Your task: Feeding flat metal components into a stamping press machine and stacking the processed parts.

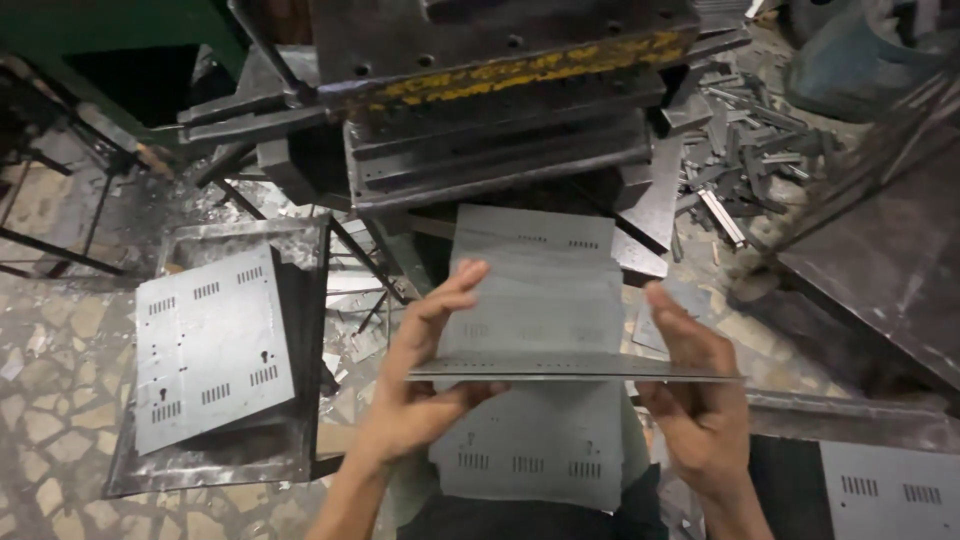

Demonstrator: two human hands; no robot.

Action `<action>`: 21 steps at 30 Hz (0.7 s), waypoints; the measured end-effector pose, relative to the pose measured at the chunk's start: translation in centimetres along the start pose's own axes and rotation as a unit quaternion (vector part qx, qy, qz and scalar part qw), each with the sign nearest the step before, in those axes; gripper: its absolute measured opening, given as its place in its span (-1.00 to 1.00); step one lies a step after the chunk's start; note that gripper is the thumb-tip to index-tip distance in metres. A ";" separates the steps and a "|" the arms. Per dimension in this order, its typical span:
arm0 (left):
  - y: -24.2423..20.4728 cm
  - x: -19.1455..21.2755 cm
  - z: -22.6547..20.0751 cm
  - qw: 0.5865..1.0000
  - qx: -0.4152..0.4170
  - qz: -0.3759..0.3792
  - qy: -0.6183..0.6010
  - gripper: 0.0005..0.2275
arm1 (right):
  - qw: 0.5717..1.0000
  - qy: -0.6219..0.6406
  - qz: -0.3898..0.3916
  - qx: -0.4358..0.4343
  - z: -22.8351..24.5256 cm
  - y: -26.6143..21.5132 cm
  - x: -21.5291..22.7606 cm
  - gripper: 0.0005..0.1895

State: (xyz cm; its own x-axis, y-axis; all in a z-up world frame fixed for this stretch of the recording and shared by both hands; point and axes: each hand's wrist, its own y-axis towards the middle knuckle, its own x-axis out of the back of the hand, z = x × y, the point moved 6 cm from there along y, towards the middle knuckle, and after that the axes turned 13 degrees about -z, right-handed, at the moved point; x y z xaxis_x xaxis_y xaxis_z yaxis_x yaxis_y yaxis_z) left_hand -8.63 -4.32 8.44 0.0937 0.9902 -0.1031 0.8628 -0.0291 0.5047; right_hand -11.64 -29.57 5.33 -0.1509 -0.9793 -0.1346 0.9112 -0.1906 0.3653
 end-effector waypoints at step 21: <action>-3.5 6.0 6.2 0.983 0.119 -0.060 0.126 -0.74 | 0.989 -0.060 -0.077 -0.113 -9.1 -2.1 6.6 -0.85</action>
State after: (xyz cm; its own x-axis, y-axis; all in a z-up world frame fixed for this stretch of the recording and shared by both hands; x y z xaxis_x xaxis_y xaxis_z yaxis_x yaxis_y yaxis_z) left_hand -8.03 0.88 0.67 -0.1163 0.9900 0.0800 0.9545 0.0891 0.2845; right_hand -11.04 -35.06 -4.71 -0.3271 -0.9432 -0.0579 0.9341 -0.3320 0.1315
